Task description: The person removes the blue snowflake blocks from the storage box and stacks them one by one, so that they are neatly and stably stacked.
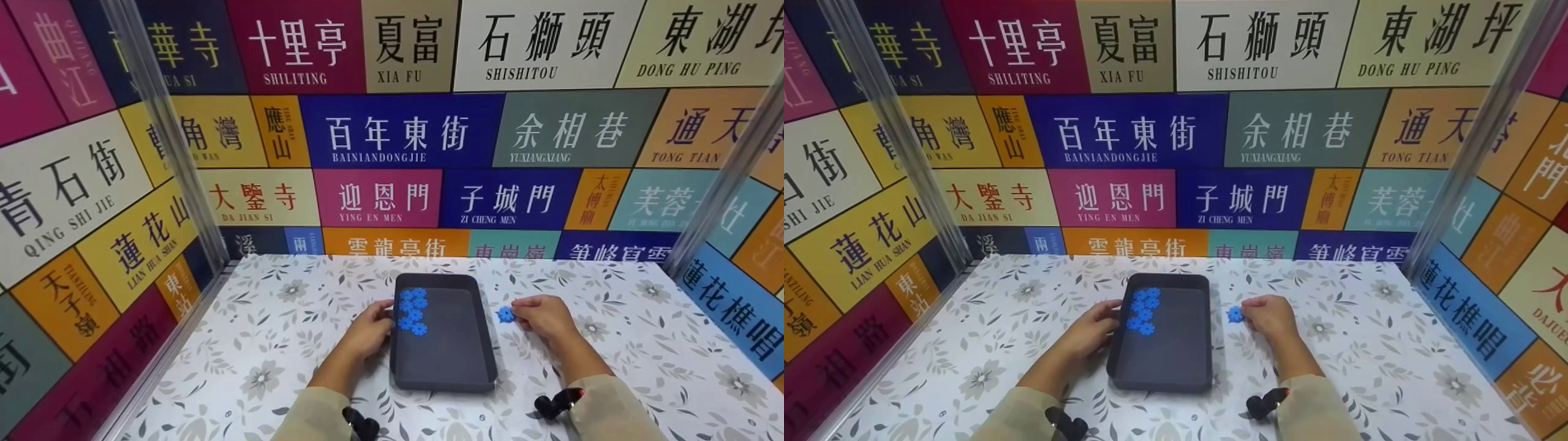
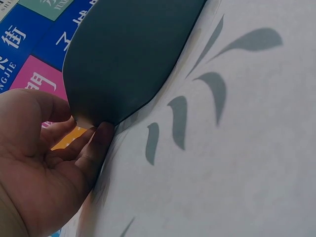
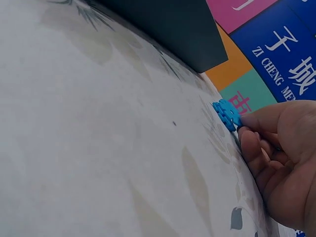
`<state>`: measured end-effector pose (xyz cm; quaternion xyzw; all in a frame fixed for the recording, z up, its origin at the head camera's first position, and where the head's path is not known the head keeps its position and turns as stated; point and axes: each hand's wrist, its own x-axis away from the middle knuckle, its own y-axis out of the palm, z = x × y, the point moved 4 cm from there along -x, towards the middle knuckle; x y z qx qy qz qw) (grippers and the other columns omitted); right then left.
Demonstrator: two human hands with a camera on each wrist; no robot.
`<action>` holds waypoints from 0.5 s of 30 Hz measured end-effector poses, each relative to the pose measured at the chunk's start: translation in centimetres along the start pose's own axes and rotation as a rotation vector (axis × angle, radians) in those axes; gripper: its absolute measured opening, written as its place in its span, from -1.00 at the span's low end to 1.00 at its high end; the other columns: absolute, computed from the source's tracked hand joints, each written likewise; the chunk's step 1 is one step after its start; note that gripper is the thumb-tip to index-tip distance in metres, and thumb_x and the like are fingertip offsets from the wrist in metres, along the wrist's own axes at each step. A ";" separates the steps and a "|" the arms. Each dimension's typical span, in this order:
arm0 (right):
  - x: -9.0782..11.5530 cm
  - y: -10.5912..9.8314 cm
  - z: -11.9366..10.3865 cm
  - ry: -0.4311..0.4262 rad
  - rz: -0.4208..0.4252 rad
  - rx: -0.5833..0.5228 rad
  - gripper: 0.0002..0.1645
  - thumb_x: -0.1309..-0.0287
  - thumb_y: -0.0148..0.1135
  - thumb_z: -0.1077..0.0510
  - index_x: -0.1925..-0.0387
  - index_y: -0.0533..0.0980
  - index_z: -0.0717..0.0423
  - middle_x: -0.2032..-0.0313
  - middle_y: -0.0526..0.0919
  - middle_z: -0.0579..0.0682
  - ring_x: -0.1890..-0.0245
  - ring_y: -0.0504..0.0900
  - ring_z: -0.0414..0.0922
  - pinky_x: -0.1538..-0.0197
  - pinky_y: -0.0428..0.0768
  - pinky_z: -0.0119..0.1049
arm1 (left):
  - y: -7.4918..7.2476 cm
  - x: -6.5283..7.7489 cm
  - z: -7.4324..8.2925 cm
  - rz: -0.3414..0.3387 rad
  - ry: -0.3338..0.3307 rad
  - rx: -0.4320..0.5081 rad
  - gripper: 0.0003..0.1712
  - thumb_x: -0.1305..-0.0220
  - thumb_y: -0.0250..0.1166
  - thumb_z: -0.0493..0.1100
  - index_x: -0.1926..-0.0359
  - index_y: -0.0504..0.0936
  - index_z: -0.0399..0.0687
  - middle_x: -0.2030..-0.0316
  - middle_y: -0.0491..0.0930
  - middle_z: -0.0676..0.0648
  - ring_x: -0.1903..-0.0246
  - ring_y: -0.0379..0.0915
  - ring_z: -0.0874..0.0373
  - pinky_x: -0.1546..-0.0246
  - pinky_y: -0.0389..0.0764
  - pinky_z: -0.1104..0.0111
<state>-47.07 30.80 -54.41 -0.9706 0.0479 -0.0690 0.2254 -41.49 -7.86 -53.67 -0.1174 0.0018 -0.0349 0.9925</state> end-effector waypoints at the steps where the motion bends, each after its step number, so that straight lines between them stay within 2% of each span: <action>1: 0.0 0.0 0.0 0.000 0.000 -0.001 -0.66 -0.30 0.46 0.11 0.00 0.76 0.25 0.40 0.78 -0.18 0.41 0.69 -0.25 0.29 0.69 -0.39 | 0.0 0.0 0.0 -0.001 0.000 -0.001 -0.33 -0.36 0.15 -0.28 -0.50 0.46 -0.20 -0.28 0.63 -0.32 -0.16 0.63 -0.10 -0.13 0.68 0.10; 15: 0.0 0.2 0.1 -0.024 0.017 0.009 -0.66 -0.26 0.48 0.14 0.04 0.75 0.31 0.43 0.79 -0.17 0.45 0.70 -0.26 0.31 0.70 -0.41 | 0.0 0.0 0.0 0.008 0.001 -0.009 -0.35 -0.35 0.16 -0.28 -0.47 0.49 -0.19 -0.27 0.64 -0.33 -0.11 0.64 -0.08 -0.06 0.68 0.16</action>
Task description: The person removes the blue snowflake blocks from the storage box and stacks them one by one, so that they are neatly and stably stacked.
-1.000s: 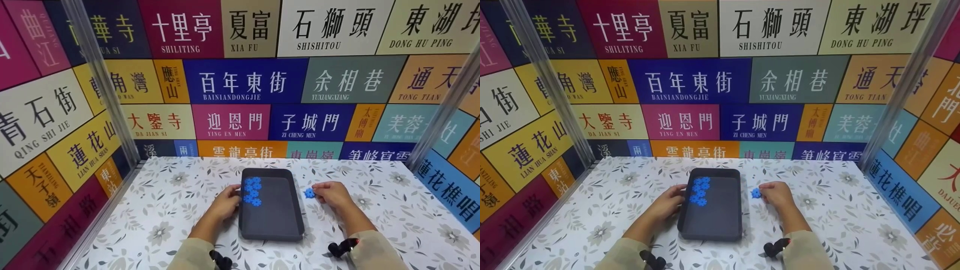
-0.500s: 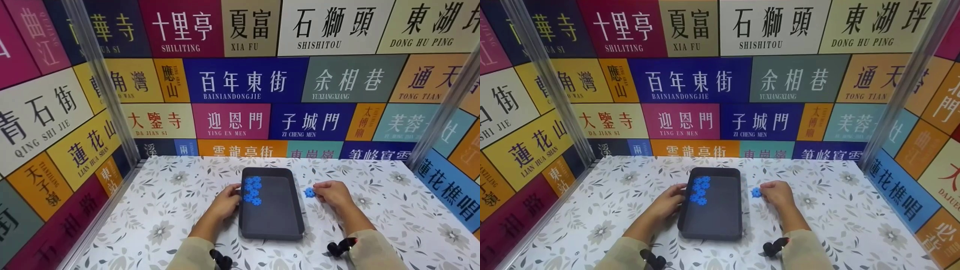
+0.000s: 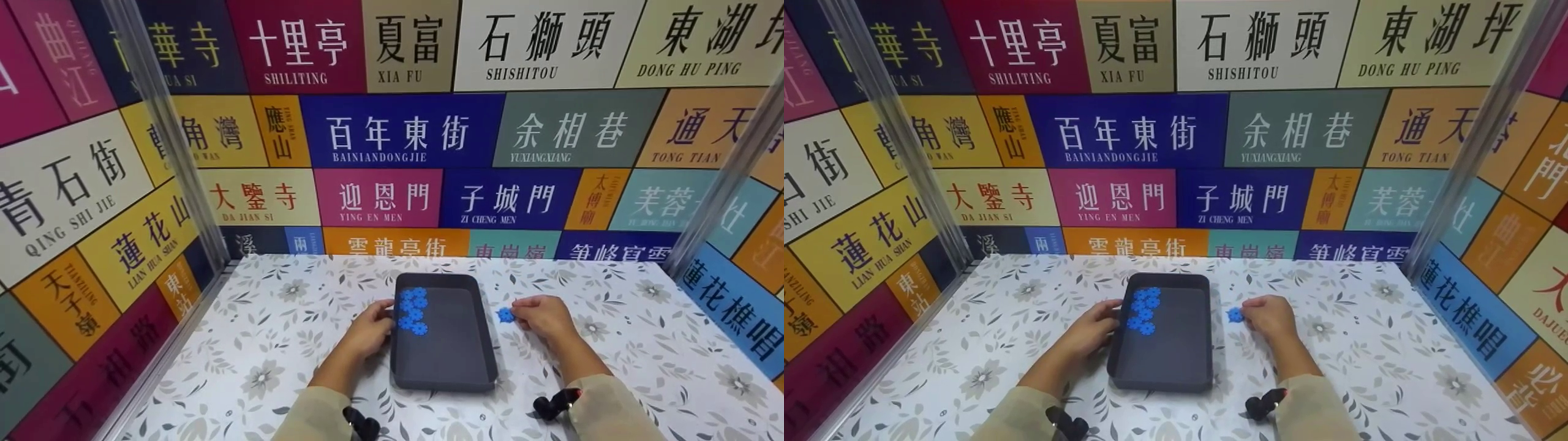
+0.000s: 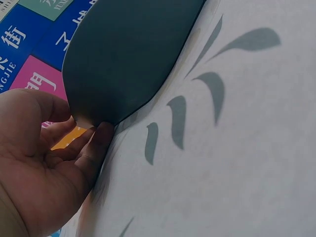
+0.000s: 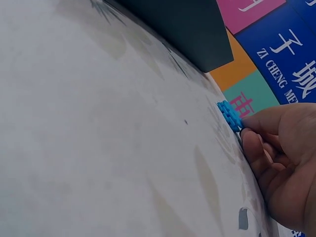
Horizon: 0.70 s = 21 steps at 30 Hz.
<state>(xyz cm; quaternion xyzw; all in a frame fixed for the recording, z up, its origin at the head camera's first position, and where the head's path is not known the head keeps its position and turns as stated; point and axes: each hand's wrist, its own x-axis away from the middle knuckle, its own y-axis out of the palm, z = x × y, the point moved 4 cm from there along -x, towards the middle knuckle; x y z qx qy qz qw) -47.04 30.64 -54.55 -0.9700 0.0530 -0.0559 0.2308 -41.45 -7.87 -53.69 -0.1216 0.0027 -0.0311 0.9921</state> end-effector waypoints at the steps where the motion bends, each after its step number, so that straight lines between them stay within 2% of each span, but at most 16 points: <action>1: 0.0 0.0 -0.1 -0.001 0.001 0.004 -0.66 -0.27 0.47 0.13 0.03 0.74 0.31 0.43 0.79 -0.17 0.44 0.70 -0.26 0.30 0.70 -0.41 | 0.0 0.0 0.0 0.001 0.004 0.005 -0.35 -0.35 0.16 -0.29 -0.47 0.48 -0.21 -0.26 0.64 -0.33 -0.10 0.64 -0.08 -0.05 0.68 0.17; 7: 0.2 0.0 -0.2 0.002 0.009 0.000 -0.64 -0.27 0.46 0.14 0.03 0.73 0.32 0.44 0.78 -0.15 0.44 0.69 -0.25 0.31 0.69 -0.41 | 0.1 0.0 0.1 0.003 0.015 0.014 -0.35 -0.35 0.16 -0.29 -0.47 0.48 -0.24 -0.25 0.64 -0.33 -0.08 0.65 -0.05 -0.06 0.69 0.18; 16: 0.1 0.1 -0.2 0.007 0.012 0.001 -0.66 -0.27 0.46 0.13 0.04 0.74 0.30 0.44 0.77 -0.17 0.44 0.68 -0.26 0.31 0.69 -0.42 | 0.0 -0.1 -0.1 0.005 -0.002 0.014 -0.34 -0.34 0.17 -0.28 -0.47 0.49 -0.21 -0.27 0.63 -0.33 -0.10 0.64 -0.06 -0.09 0.69 0.15; 21: 0.2 0.0 -0.1 -0.004 0.014 -0.060 -0.63 -0.27 0.46 0.16 -0.01 0.72 0.35 0.42 0.79 -0.16 0.44 0.69 -0.27 0.31 0.70 -0.42 | 0.0 0.0 0.0 0.006 0.007 0.002 -0.34 -0.34 0.16 -0.29 -0.47 0.49 -0.22 -0.26 0.64 -0.32 -0.10 0.64 -0.07 -0.10 0.68 0.14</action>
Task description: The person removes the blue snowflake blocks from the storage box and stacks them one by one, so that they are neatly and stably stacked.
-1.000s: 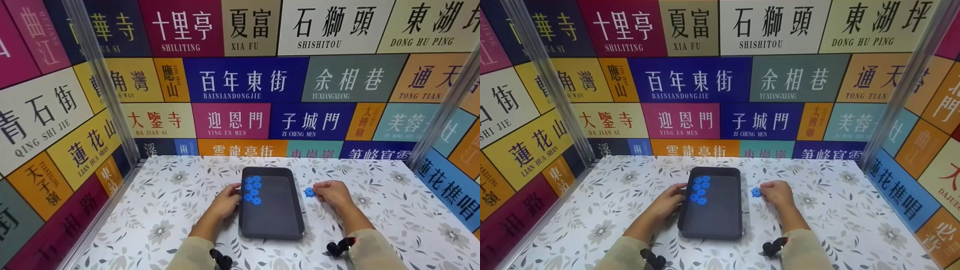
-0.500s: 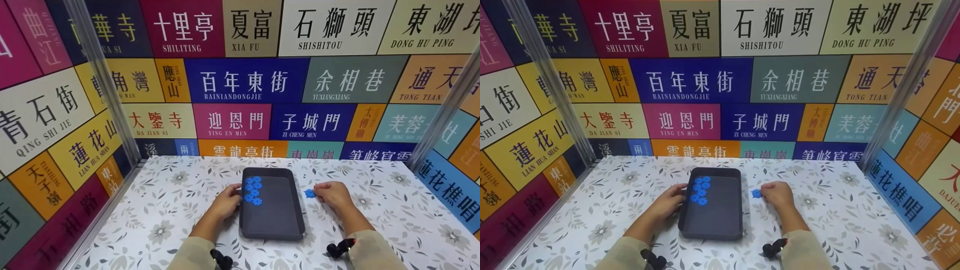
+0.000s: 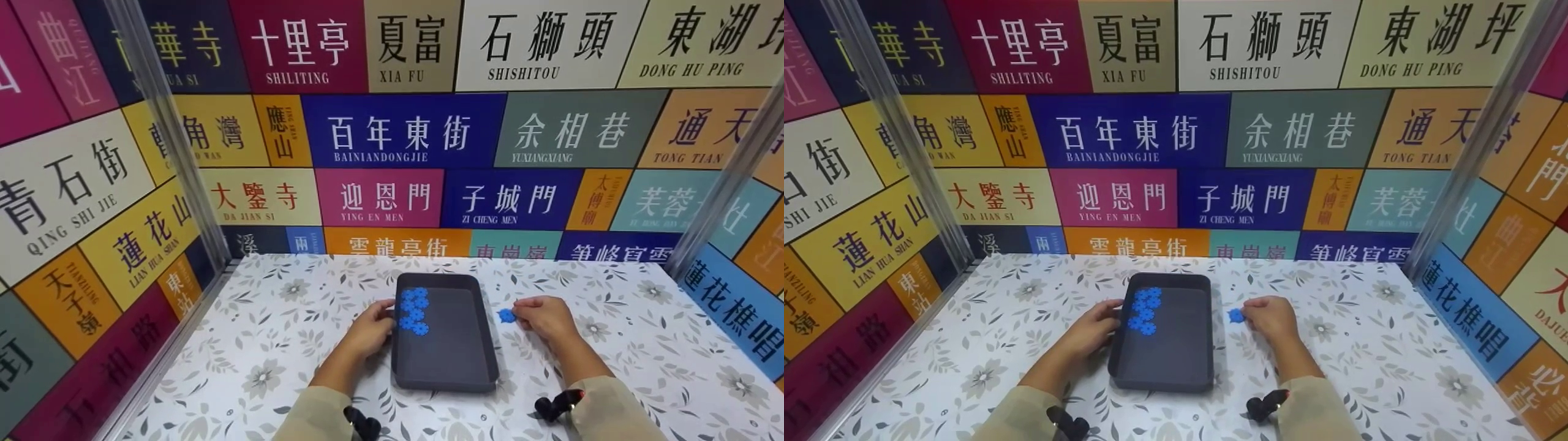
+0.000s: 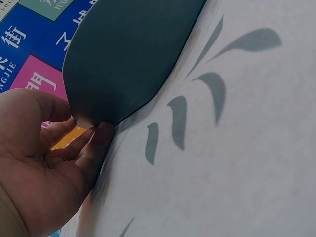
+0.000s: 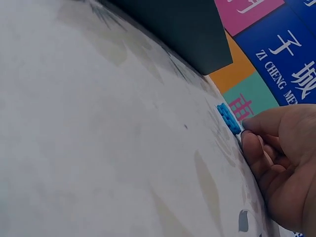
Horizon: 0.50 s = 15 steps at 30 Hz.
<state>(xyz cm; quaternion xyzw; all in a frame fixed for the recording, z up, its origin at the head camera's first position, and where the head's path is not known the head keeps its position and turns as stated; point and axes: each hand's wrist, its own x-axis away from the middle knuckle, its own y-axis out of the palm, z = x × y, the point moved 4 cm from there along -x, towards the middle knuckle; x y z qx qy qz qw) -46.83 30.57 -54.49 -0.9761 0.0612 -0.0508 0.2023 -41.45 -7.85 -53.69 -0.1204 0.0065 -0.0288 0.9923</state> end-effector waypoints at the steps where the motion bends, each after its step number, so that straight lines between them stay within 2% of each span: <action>1: 0.0 0.0 0.0 0.002 0.002 -0.019 -0.62 -0.26 0.46 0.17 -0.02 0.72 0.35 0.41 0.79 -0.15 0.44 0.69 -0.27 0.31 0.70 -0.41 | 0.0 0.0 0.0 0.001 0.004 -0.003 -0.34 -0.33 0.16 -0.29 -0.46 0.49 -0.22 -0.25 0.65 -0.32 -0.10 0.65 -0.07 -0.10 0.69 0.14; 7: 0.4 -0.1 -0.6 0.006 -0.012 -0.078 -0.60 -0.30 0.45 0.14 -0.06 0.70 0.34 0.36 0.80 -0.11 0.42 0.68 -0.22 0.30 0.71 -0.36 | 0.1 -0.2 0.0 0.000 0.007 0.002 -0.35 -0.33 0.17 -0.29 -0.45 0.50 -0.22 -0.23 0.67 -0.30 -0.08 0.66 -0.05 -0.09 0.69 0.16; 15: 1.7 0.8 -4.1 -0.032 -0.047 -0.079 -0.52 -0.34 0.44 0.06 -0.13 0.68 0.30 0.27 0.80 -0.15 0.37 0.73 -0.21 0.24 0.73 -0.38 | 0.0 -0.2 -0.1 -0.019 -0.010 0.036 -0.32 -0.32 0.16 -0.29 -0.48 0.46 -0.22 -0.25 0.64 -0.32 -0.02 0.66 -0.01 0.02 0.70 0.22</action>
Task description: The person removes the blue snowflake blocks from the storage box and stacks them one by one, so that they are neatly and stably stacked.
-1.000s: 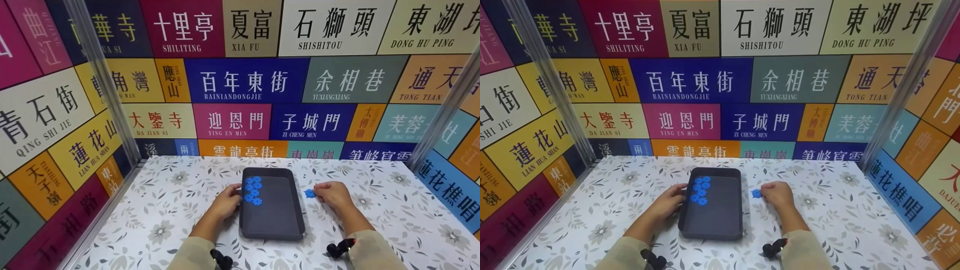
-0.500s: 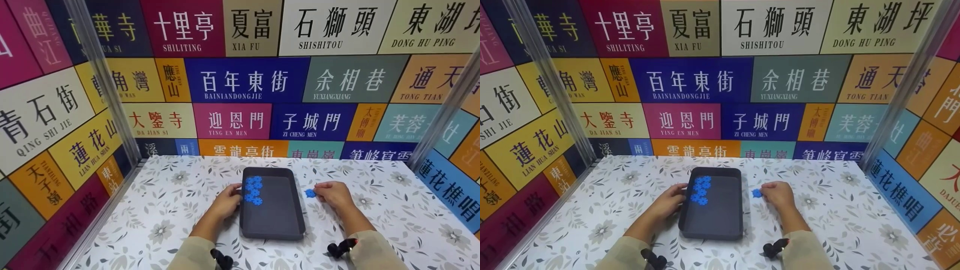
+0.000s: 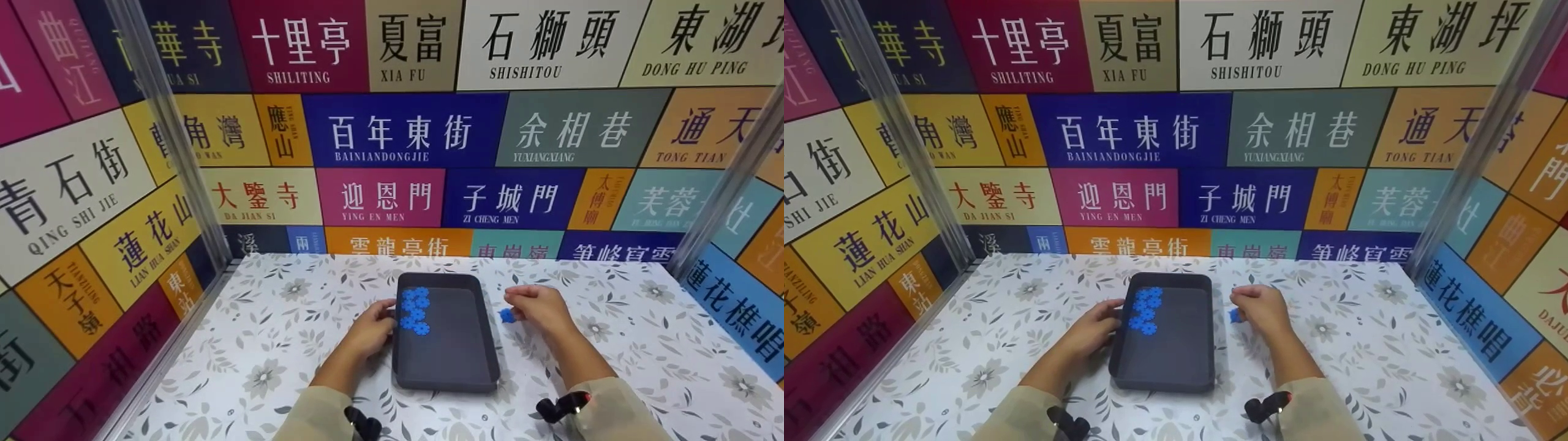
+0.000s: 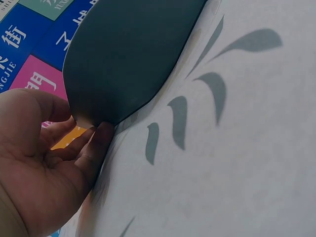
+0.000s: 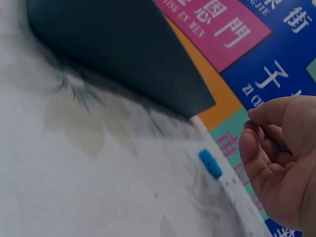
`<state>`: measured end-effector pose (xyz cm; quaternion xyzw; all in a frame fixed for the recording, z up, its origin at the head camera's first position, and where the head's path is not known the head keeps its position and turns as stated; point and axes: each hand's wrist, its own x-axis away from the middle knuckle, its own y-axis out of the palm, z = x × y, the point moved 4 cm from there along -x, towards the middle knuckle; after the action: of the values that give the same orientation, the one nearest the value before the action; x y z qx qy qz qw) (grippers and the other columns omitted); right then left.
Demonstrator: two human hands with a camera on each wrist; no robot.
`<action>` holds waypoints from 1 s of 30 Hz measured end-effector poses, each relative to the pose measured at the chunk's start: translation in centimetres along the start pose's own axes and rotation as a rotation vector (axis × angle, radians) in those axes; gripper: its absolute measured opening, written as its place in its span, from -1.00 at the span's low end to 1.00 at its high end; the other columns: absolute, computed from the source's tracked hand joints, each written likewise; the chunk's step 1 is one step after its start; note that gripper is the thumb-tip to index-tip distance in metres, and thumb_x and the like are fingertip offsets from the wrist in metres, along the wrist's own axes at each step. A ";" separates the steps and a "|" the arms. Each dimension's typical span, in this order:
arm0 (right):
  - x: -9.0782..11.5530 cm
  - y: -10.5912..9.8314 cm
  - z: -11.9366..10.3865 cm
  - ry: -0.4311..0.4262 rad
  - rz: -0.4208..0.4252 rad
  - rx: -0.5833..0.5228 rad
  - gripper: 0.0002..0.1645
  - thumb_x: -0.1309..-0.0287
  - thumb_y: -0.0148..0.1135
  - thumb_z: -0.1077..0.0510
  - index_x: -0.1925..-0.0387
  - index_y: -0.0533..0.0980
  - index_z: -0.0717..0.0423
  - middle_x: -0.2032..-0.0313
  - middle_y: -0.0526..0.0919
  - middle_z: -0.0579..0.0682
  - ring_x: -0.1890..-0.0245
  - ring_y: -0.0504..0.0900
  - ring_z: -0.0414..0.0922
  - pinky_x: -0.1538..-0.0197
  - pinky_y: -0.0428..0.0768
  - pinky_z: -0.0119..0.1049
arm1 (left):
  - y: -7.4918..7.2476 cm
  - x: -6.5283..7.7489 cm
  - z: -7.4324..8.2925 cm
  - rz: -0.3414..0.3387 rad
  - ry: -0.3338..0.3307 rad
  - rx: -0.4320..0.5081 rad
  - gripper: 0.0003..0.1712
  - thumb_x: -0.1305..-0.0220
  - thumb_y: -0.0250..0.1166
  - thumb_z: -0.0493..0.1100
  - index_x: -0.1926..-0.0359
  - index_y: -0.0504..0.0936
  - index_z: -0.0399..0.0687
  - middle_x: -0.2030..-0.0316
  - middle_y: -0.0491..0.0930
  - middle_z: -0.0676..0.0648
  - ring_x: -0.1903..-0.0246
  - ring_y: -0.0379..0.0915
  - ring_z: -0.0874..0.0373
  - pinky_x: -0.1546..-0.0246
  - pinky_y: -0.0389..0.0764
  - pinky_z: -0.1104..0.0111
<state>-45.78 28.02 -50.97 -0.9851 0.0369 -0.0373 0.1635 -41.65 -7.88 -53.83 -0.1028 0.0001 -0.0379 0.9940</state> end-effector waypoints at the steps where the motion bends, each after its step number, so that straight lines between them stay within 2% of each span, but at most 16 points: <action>1: 0.1 0.3 -0.5 -0.013 -0.009 -0.003 -0.52 -0.34 0.44 0.06 -0.14 0.68 0.31 0.27 0.81 -0.15 0.36 0.74 -0.21 0.23 0.73 -0.38 | 0.0 0.0 0.0 0.002 -0.001 -0.002 -0.32 -0.32 0.16 -0.29 -0.48 0.47 -0.22 -0.25 0.64 -0.31 -0.03 0.66 -0.01 0.02 0.70 0.22; 7: 1.2 2.3 -2.7 -0.052 -0.056 -0.031 -0.50 -0.34 0.45 0.04 -0.14 0.68 0.31 0.31 0.79 -0.13 0.37 0.69 -0.20 0.25 0.73 -0.39 | -0.1 -0.1 0.0 0.014 -0.013 -0.021 -0.34 -0.34 0.17 -0.28 -0.47 0.50 -0.18 -0.25 0.65 -0.28 -0.08 0.66 -0.03 -0.03 0.71 0.20; 16: 2.0 5.7 -5.1 -0.117 -0.129 -0.086 -0.66 -0.31 0.46 0.14 -0.03 0.73 0.25 0.27 0.80 -0.08 0.36 0.69 -0.16 0.24 0.73 -0.35 | 0.0 0.2 0.2 0.016 -0.012 -0.050 -0.34 -0.34 0.17 -0.26 -0.48 0.49 -0.16 -0.26 0.65 -0.28 -0.06 0.65 -0.02 -0.05 0.70 0.18; 25: 0.5 9.0 -6.7 -0.159 -0.250 -0.140 -0.71 -0.27 0.47 0.22 0.02 0.73 0.29 0.35 0.78 -0.08 0.41 0.67 -0.20 0.24 0.73 -0.35 | 0.0 0.1 0.3 0.010 -0.002 -0.033 -0.33 -0.35 0.16 -0.27 -0.49 0.47 -0.20 -0.26 0.64 -0.31 -0.09 0.66 -0.05 -0.08 0.70 0.15; 27: -0.2 9.7 -6.7 -0.156 -0.275 -0.142 -0.75 -0.26 0.47 0.23 0.06 0.75 0.23 0.35 0.79 -0.05 0.42 0.66 -0.19 0.24 0.73 -0.34 | 0.0 0.2 0.3 0.011 -0.002 -0.027 -0.33 -0.36 0.16 -0.27 -0.49 0.46 -0.20 -0.26 0.64 -0.31 -0.11 0.66 -0.06 -0.10 0.70 0.14; 30: -1.3 10.6 -6.4 -0.151 -0.309 -0.120 -0.72 -0.23 0.49 0.21 0.04 0.75 0.24 0.35 0.80 -0.08 0.44 0.66 -0.18 0.25 0.74 -0.33 | 0.0 0.2 0.2 0.015 -0.005 -0.025 -0.34 -0.37 0.16 -0.28 -0.49 0.47 -0.21 -0.27 0.65 -0.32 -0.13 0.66 -0.07 -0.14 0.69 0.12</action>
<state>-48.30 16.13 -48.49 -0.9871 -0.1252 0.0143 0.0989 -41.42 -7.88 -53.63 -0.1152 -0.0014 -0.0301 0.9929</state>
